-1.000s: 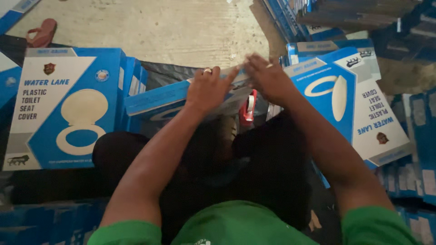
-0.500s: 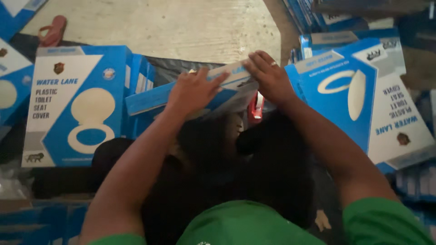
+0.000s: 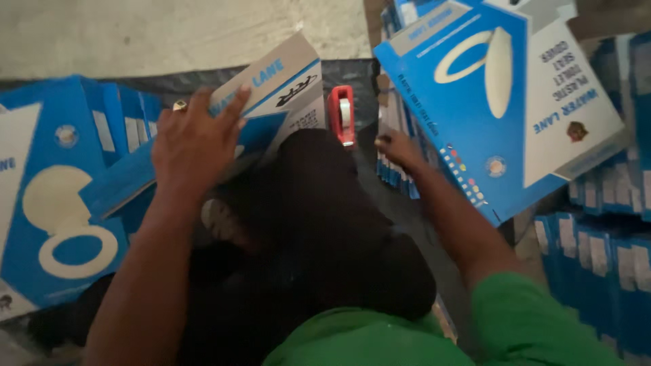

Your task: The person sits on the floor and repeatedly folds flat cardboard boxes into rectangular packages. They use a handheld tape dispenser to seal the boxes and place the finished packages into a stack.

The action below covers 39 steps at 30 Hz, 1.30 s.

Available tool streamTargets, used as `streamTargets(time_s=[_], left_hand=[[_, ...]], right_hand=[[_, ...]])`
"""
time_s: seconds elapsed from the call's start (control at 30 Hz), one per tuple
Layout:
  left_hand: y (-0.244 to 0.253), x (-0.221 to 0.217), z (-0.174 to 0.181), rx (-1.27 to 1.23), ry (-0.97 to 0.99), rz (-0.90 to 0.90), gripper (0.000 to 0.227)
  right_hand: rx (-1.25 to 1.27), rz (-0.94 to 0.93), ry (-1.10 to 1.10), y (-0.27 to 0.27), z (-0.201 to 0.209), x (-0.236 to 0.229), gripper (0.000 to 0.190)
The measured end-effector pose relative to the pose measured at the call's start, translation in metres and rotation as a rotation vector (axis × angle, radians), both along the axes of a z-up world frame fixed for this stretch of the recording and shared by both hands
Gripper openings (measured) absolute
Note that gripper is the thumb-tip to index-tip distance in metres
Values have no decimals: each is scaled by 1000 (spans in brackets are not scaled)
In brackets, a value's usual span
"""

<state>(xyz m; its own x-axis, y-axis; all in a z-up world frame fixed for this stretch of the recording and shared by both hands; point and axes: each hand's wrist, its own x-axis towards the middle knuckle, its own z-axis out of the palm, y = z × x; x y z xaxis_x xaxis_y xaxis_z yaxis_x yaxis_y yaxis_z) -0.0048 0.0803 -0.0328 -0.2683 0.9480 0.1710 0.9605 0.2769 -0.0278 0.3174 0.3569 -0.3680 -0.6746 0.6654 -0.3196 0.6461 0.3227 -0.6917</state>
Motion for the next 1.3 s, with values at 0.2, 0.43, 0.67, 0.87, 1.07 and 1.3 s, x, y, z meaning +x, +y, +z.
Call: streamTargets(time_s=[0.2, 0.43, 0.67, 0.87, 1.07, 1.3], left_hand=[[0, -5, 5, 10, 0, -5, 53], [5, -11, 6, -68, -43, 47, 53], [5, -21, 6, -57, -14, 32, 49], [6, -18, 7, -141, 0, 74, 56], [-1, -20, 4, -70, 11, 18, 50], [-3, -11, 2, -76, 31, 34, 52]], right_hand=[[-514, -351, 7, -29, -109, -1, 50], [-26, -366, -106, -53, -132, -49, 126], [-34, -514, -310, -82, -132, -65, 74], [9, -516, -211, -59, -136, -62, 83], [-169, -317, 8, -32, -150, -45, 94], [-626, -371, -78, 1, -146, -52, 60]])
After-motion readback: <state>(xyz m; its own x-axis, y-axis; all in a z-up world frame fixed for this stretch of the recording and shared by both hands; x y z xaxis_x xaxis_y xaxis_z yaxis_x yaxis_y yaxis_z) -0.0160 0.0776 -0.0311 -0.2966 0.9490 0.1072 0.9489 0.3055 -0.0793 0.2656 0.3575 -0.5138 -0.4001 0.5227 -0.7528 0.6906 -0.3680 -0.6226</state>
